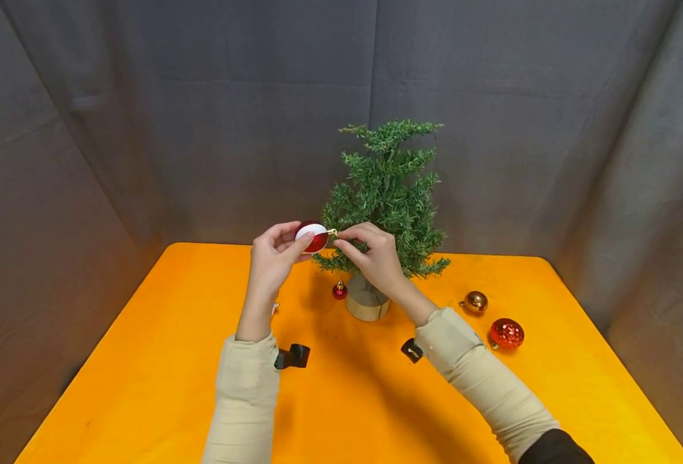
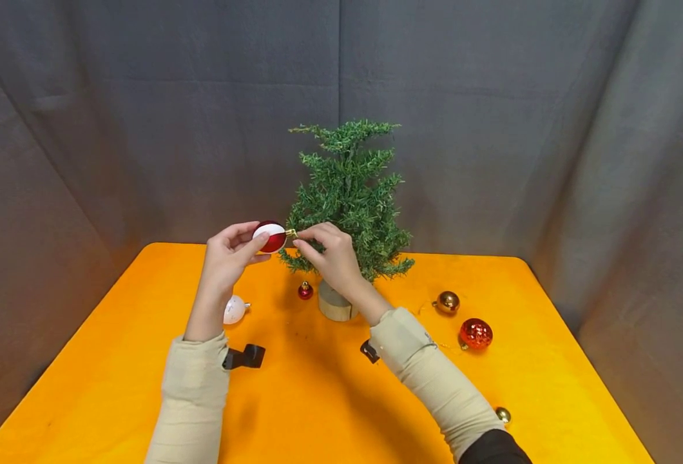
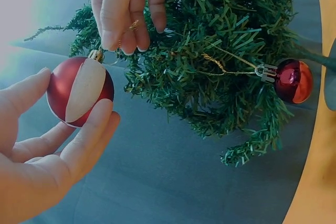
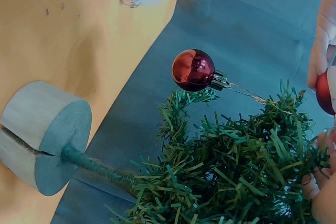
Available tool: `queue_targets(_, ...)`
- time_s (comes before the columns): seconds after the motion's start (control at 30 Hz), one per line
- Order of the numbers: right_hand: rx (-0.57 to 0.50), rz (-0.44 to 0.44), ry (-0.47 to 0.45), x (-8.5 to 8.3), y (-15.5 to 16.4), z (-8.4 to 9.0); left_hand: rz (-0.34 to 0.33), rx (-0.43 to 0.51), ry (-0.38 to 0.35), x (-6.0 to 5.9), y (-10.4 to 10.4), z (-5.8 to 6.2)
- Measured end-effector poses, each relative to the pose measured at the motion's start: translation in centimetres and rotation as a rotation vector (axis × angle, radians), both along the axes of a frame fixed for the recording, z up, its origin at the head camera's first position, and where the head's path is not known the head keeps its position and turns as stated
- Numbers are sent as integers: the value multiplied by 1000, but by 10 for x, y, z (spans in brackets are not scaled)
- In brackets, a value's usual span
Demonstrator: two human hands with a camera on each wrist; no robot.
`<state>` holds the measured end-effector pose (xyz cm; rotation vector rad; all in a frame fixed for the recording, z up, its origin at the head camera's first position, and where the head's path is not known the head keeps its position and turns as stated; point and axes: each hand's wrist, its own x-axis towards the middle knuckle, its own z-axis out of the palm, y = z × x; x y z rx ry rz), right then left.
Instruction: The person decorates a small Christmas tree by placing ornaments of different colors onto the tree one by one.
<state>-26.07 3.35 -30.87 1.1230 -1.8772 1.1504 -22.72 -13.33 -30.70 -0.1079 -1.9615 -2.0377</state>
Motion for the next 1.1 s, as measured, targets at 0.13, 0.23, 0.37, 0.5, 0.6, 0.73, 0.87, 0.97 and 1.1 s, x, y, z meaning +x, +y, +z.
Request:
queue_targets(0.13,-5,-5,-9,4,1,5,1,-3,-7,0,-1,-2)
queue_targets(0.23,-18,7,-31,3,2,5,7,-1,-28,-1,-3,-5)
queue_targets(0.37,-29,15,-65,2,4,5,4,-7,-62,-2,-6,-7)
queue_targets(0.5,-39,7,-96,2,4,6,-12,-34,-82,-2,-7,-9)
queue_targets(0.6,-43,3,-135,2,5,7,-27,-47,-92,-2,-8,-10)
queue_targets(0.73,-58,13,-221,3,5,9,-56,-41,-116,-3,-9,-12)
queue_targets(0.87,-70,25,-274,3,4,10,-86,-56,-140,-4,-9,-15)
queue_targets(0.97,-68,32,-282,3,4,11,-110,-94,-148,-5,-8,-16)
queue_targets(1.1,-61,28,-286,4,2,13,-119,-146,-162,-7,-7,-16)
